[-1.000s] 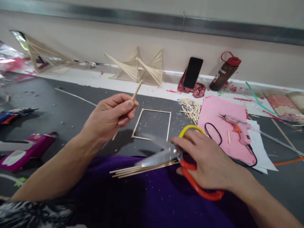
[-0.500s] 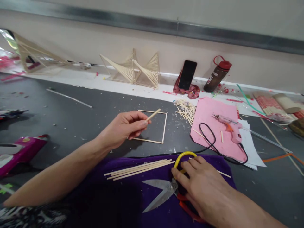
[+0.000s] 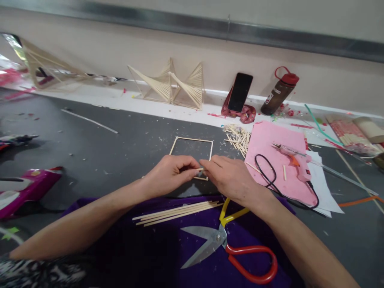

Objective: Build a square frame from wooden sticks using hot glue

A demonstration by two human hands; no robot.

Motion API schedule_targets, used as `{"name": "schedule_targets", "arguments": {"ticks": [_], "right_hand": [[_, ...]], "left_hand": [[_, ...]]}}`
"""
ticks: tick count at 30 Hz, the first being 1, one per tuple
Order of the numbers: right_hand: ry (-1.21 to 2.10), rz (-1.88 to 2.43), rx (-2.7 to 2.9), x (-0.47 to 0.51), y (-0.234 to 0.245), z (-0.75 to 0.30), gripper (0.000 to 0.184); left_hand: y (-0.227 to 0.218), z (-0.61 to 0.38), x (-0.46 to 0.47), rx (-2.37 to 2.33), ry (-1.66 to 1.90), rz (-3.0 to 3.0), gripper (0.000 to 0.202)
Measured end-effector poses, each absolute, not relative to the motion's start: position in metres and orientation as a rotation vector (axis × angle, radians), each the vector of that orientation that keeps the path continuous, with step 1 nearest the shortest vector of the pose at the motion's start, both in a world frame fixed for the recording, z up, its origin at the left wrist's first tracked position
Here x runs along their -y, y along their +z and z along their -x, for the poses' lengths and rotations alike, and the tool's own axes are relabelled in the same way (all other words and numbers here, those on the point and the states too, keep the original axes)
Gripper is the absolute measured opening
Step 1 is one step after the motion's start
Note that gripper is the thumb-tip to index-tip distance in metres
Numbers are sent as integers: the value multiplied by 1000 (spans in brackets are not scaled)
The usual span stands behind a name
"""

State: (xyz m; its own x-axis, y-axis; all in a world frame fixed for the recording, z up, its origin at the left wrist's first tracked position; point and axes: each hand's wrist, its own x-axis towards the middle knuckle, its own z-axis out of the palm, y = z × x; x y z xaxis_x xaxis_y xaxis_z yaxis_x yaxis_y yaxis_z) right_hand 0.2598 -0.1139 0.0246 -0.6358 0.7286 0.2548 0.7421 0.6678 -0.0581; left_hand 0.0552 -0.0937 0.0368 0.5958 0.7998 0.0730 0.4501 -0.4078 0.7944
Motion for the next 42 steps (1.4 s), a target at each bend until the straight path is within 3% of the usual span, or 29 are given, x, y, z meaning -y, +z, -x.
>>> {"name": "schedule_targets", "arguments": {"ticks": [18,29,37,39,42], "right_hand": [[239,1292,2608,114,13,-260,35],[184,1385,2537,119,7,-252,32],[860,991,2464,112,34,-273,31],[793,1026,2341,107,40,-285,24],[388,1247,2112,93,37,-307,20]], "left_hand": [[20,-59,92,-1038,363,-2421,26],[18,-62,96,-1155,301,-2431,24],[37,-54,90,-707,351,-1995,17],[39,-52,88,-691,453,-1705,15],[39,-51,84,-739,582,-1300,16]]}}
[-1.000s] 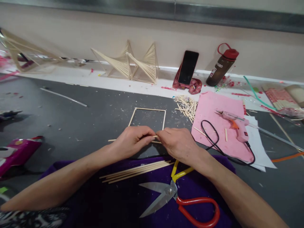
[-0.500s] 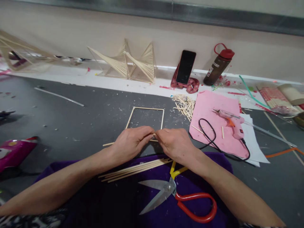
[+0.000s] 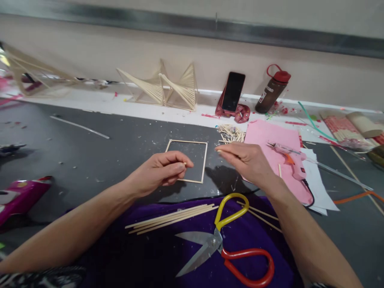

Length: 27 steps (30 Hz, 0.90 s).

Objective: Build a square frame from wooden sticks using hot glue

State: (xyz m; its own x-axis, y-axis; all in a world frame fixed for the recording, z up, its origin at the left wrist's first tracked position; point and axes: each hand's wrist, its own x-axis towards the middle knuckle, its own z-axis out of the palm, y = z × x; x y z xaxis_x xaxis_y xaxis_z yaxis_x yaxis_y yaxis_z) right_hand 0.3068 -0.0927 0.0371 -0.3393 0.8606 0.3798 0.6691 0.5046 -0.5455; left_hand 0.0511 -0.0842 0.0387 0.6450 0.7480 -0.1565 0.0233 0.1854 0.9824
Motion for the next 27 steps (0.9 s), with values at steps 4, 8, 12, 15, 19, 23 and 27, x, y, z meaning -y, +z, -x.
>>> {"name": "schedule_targets", "arguments": {"ticks": [4,8,12,15,19,23,27], "right_hand": [[-134,1570,2017,70,20,-331,44],[-336,1656,1947,66,14,-337,61],[-65,1447,1957,82,25,-322,29],[338,1287,1971,99,32,-298,21],[668,1123,1967,120,33,-262,22],[737,1019,1954,129,32,-247,15],[746,1206,1856,125,36,-262,13]], "left_hand": [[36,-53,80,-742,669,-1031,22],[32,-53,77,-691,713,-967,29],[30,-52,76,-664,715,-960,35],[31,-53,78,-643,701,-979,42],[31,-58,89,-602,636,-1022,49],[28,-64,100,-574,589,-1046,51],[27,-65,100,-606,552,-1013,33]]}}
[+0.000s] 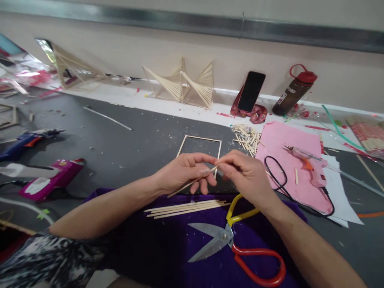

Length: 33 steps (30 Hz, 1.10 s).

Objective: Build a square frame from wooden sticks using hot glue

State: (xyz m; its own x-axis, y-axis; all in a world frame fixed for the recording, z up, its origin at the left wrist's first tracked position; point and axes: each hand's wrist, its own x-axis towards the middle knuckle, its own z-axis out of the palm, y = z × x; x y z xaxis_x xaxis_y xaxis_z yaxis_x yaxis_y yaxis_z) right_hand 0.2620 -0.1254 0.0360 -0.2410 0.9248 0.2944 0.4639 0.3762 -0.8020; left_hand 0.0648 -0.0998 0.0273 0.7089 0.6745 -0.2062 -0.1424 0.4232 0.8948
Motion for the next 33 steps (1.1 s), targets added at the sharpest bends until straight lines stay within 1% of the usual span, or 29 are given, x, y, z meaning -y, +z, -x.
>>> {"name": "schedule_targets", "arguments": {"ticks": [2,4,7,10,14,19,26,33], "right_hand": [[711,1319,1699,120,40,-277,13],[663,1367,1520,113,44,-293,12],[644,1365,1354,103,49,-314,7],[716,1355,1293,94,49,-329,6],[796,1349,1240,85,42,-339,10],[817,1347,1240,80,33,-341,15],[878,1290,1203,85,37,-336,15],[975,1187,1134,101,51,-318,9]], "left_hand": [[28,-63,96,-651,524,-1022,23],[27,-61,92,-687,485,-1040,20],[25,-59,88,-715,427,-1043,21],[22,-58,84,-725,406,-989,20],[22,-57,79,-711,398,-876,21],[24,-56,78,-718,404,-855,23],[24,-58,83,-832,476,-1113,18],[25,-59,92,-932,475,-1462,16]]}}
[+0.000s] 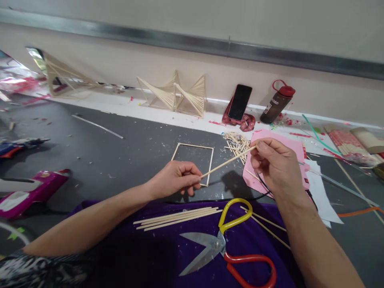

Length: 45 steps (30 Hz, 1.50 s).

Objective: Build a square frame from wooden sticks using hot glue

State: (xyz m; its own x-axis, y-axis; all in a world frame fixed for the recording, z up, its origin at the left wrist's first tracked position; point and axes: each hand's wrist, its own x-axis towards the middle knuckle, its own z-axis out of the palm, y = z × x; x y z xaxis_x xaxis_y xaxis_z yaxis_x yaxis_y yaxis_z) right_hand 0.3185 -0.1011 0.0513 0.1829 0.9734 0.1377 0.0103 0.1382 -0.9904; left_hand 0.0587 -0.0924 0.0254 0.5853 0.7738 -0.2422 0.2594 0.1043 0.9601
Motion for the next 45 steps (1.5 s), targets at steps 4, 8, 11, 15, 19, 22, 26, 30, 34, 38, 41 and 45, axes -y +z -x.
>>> {"name": "schedule_targets", "arguments": {"ticks": [4,8,11,15,19,22,26,30,34,38,41,45], "right_hand": [[972,1194,1138,106,50,-308,10],[994,1162,1151,113,55,-300,10],[1006,1122,1146,119,56,-295,13],[1032,1070,1197,126,51,-288,29],[1109,957,1307,131,42,-279,46],[985,1005,1477,133,35,-274,26],[787,1104,1684,133,33,-274,10],[659,1161,1598,137,41,-279,8],[668,1267,1575,139,45,-279,7],[713,1289,1637,131,51,-269,11],[736,1274,1801,119,61,-252,16],[720,1196,1948,102,64,-223,18]], "left_hand": [[23,-61,98,-912,433,-1551,13],[22,-62,100,-911,421,-1611,12],[22,-61,99,-914,419,-1633,13],[21,-60,98,-906,426,-1646,14],[16,-60,99,-913,446,-1642,15],[13,-61,99,-908,463,-1637,16],[18,-58,92,-905,398,-1617,16],[30,-42,73,-975,454,-1608,22],[34,-17,61,-1203,575,-1834,15],[27,6,66,-1338,547,-2040,16],[20,19,72,-1440,536,-2033,18],[13,29,81,-1459,461,-2027,19]]}}
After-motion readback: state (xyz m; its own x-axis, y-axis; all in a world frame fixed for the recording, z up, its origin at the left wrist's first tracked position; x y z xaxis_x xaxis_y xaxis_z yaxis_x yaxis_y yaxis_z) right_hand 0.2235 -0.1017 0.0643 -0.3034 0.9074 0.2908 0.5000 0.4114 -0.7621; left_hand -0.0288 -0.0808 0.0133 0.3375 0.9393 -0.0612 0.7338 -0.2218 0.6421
